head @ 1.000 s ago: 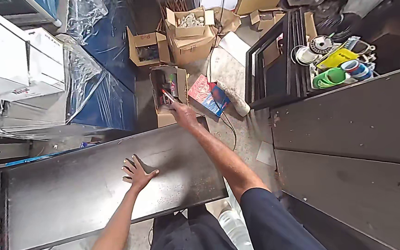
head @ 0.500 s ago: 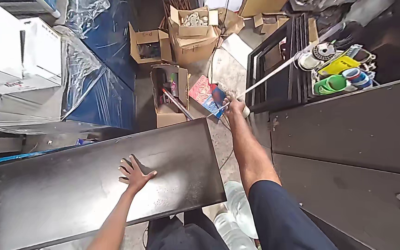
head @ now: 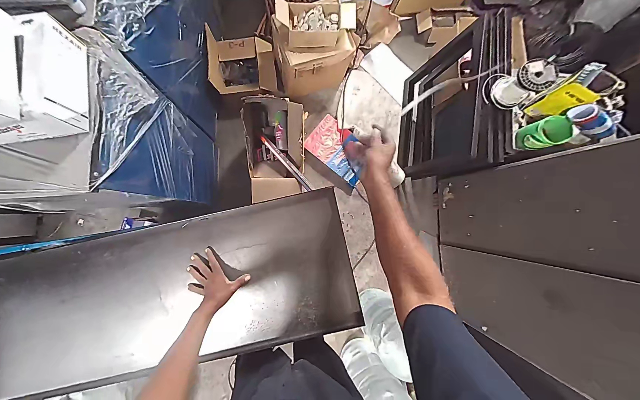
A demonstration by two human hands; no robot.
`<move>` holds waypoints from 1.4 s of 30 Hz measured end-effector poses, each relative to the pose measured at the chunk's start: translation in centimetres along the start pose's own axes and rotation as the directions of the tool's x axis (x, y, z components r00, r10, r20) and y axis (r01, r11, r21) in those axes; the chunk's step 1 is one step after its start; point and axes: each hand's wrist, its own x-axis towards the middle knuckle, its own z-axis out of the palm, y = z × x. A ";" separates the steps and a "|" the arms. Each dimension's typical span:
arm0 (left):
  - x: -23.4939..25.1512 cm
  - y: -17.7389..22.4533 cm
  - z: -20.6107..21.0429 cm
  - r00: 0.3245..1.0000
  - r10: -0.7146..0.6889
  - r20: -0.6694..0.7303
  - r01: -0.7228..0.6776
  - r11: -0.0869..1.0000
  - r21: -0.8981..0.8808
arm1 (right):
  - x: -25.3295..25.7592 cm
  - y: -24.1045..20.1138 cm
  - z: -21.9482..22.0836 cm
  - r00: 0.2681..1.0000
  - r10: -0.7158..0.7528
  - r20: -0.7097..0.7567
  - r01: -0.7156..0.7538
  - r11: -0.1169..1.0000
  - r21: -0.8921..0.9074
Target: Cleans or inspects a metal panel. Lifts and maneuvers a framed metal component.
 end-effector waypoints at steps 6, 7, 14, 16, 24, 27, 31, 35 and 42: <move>0.0 0.1 -0.1 1.000 -0.007 -0.011 0.007 1.000 0.013 | -9.7 -0.5 9.1 0.806 -0.180 0.564 0.509 0.698 -0.504; 0.1 0.2 -0.1 1.000 -0.011 -0.006 0.011 1.000 0.017 | -10.7 0.7 9.8 0.798 -0.190 0.572 0.536 0.657 -0.530; 0.0 0.1 -0.1 1.000 -0.001 -0.015 0.001 1.000 0.018 | -6.9 -0.4 8.9 0.869 -0.223 0.442 0.425 0.793 -0.435; 0.0 0.0 -0.2 1.000 0.005 -0.015 -0.005 1.000 0.005 | -3.1 -1.3 6.5 0.929 -0.174 0.327 0.283 0.903 -0.323; -0.1 0.4 -0.3 1.000 -0.015 -0.006 0.015 1.000 0.008 | 5.7 4.8 -7.6 0.997 0.067 -0.046 -0.080 0.723 -0.686; 0.0 0.3 -0.1 1.000 -0.011 -0.009 0.011 1.000 0.003 | 4.4 8.8 -10.0 0.992 0.123 -0.014 -0.096 0.686 -0.721; 0.0 0.1 -0.1 1.000 -0.007 -0.008 0.007 1.000 0.010 | 1.3 10.2 -11.5 0.971 0.130 -0.203 -0.241 0.536 -0.809; 0.1 0.3 -0.2 1.000 0.003 -0.019 -0.003 1.000 -0.009 | -4.5 9.5 -11.4 0.996 -0.070 0.055 0.086 0.601 -0.795; 0.0 0.1 0.0 1.000 -0.003 -0.013 0.003 1.000 -0.009 | -10.3 8.5 -6.0 0.925 0.184 0.333 0.056 0.800 -0.598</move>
